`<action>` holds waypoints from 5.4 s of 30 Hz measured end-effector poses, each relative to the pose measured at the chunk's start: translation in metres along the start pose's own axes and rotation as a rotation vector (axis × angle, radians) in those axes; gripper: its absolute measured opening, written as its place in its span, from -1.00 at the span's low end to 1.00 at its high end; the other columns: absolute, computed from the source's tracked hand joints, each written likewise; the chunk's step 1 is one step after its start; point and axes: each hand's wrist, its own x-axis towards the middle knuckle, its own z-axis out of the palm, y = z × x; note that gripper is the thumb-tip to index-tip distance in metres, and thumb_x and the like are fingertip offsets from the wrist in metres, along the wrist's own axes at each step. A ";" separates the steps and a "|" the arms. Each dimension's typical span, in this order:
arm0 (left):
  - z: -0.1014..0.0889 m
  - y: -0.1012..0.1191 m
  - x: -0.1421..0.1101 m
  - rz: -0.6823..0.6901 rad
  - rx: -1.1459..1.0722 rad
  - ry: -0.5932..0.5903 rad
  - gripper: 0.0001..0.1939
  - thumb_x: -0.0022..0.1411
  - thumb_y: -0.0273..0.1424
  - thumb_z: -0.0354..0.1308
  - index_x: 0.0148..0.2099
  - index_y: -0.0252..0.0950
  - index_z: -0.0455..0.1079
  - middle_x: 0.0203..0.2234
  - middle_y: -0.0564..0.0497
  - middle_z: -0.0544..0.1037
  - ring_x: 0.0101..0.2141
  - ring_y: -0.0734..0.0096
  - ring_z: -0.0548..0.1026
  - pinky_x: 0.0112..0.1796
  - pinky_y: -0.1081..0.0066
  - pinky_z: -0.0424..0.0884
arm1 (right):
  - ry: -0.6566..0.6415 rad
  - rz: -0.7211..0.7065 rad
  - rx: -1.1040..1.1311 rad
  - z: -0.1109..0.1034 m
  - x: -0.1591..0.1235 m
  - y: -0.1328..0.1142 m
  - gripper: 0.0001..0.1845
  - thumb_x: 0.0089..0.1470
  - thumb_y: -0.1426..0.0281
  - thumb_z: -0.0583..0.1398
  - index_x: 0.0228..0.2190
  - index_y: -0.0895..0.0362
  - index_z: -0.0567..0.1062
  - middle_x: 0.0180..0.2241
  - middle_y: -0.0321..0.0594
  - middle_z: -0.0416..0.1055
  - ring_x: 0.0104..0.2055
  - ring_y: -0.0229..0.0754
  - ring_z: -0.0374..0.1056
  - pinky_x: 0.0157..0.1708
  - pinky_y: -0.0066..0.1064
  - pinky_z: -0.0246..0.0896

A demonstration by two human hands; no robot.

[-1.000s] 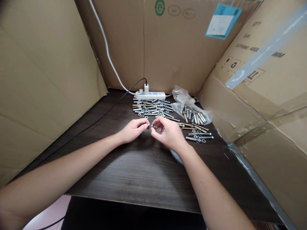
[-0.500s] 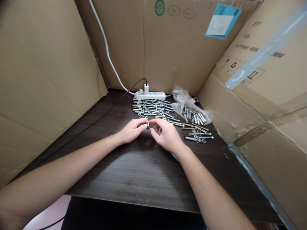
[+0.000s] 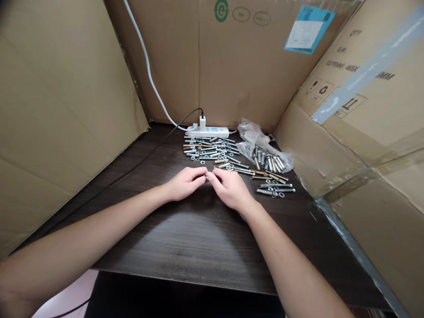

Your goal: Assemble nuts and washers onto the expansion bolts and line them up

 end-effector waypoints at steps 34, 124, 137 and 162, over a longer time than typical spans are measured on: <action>0.002 -0.002 0.001 -0.011 0.011 -0.018 -0.76 0.26 -0.34 -0.09 -0.35 -0.32 0.34 -0.52 0.13 0.39 -0.46 0.51 0.30 -0.41 0.50 0.17 | -0.043 0.075 0.069 0.005 0.000 0.005 -0.66 0.20 0.19 -0.01 -0.49 0.12 0.33 -0.55 -0.33 0.33 -0.49 -0.27 0.23 -0.43 -0.45 0.07; 0.001 -0.002 -0.002 -0.034 -0.059 -0.010 -0.87 0.27 -0.33 -0.07 -0.22 -0.26 0.23 -0.39 0.10 0.42 -0.36 0.44 0.38 -0.30 0.45 0.28 | -0.011 0.108 0.140 0.009 0.001 0.006 -0.75 0.14 0.23 0.06 -0.45 0.12 0.36 -0.56 -0.34 0.33 -0.52 -0.29 0.23 -0.47 -0.46 0.08; 0.001 -0.002 -0.002 -0.016 -0.042 0.004 -0.88 0.26 -0.34 -0.06 -0.22 -0.26 0.23 -0.37 0.09 0.43 -0.35 0.44 0.38 -0.27 0.45 0.30 | -0.006 0.103 0.159 0.010 0.001 0.008 -0.75 0.14 0.24 0.06 -0.46 0.12 0.35 -0.55 -0.34 0.32 -0.52 -0.29 0.22 -0.47 -0.46 0.08; 0.002 0.000 -0.003 -0.024 -0.026 -0.009 -0.86 0.27 -0.32 -0.07 -0.19 -0.26 0.23 -0.35 0.08 0.46 -0.36 0.44 0.40 -0.26 0.44 0.32 | 0.009 0.107 0.189 0.012 0.000 0.009 -0.68 0.18 0.19 0.01 -0.50 0.12 0.30 -0.57 -0.34 0.28 -0.52 -0.29 0.19 -0.45 -0.44 0.06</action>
